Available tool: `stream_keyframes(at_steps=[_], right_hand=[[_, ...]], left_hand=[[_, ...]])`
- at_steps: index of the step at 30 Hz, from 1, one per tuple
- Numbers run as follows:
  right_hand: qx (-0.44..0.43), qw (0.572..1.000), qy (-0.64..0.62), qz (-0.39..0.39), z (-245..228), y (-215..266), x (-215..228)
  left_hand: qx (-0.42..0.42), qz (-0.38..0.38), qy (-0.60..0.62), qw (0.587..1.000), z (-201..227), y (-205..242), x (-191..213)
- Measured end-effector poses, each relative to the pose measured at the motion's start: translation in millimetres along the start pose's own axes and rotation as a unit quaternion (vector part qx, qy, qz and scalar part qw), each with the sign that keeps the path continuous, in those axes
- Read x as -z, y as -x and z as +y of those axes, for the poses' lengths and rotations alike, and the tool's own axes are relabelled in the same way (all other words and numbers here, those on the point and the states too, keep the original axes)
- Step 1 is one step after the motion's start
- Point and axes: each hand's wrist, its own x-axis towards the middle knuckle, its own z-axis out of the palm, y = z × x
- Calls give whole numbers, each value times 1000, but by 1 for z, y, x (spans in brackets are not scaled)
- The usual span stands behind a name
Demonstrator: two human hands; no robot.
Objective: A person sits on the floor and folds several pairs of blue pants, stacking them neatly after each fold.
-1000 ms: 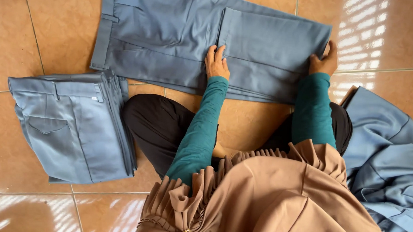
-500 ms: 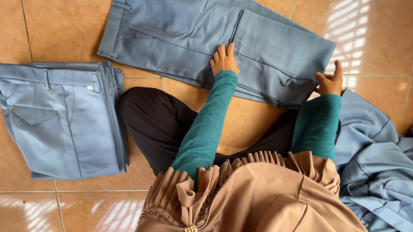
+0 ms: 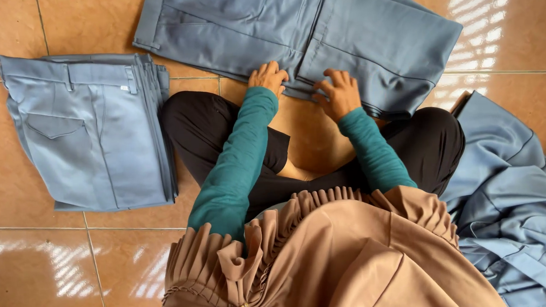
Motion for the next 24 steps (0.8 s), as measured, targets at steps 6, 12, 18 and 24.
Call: stream_keyframes(at_steps=[6, 12, 18, 24], right_hand=[[36, 991, 129, -15, -18, -7, -7], [73, 989, 95, 83, -25, -22, 33], [41, 985, 128, -108, -17, 17, -13], [-27, 979, 53, -193, 4, 11, 7]], left_hand=[[-110, 114, -72, 985, -16, -4, -3], [-107, 281, -32, 953, 11, 34, 42], [12, 15, 7, 1000, -3, 17, -23], [84, -90, 41, 992, 25, 34, 29]])
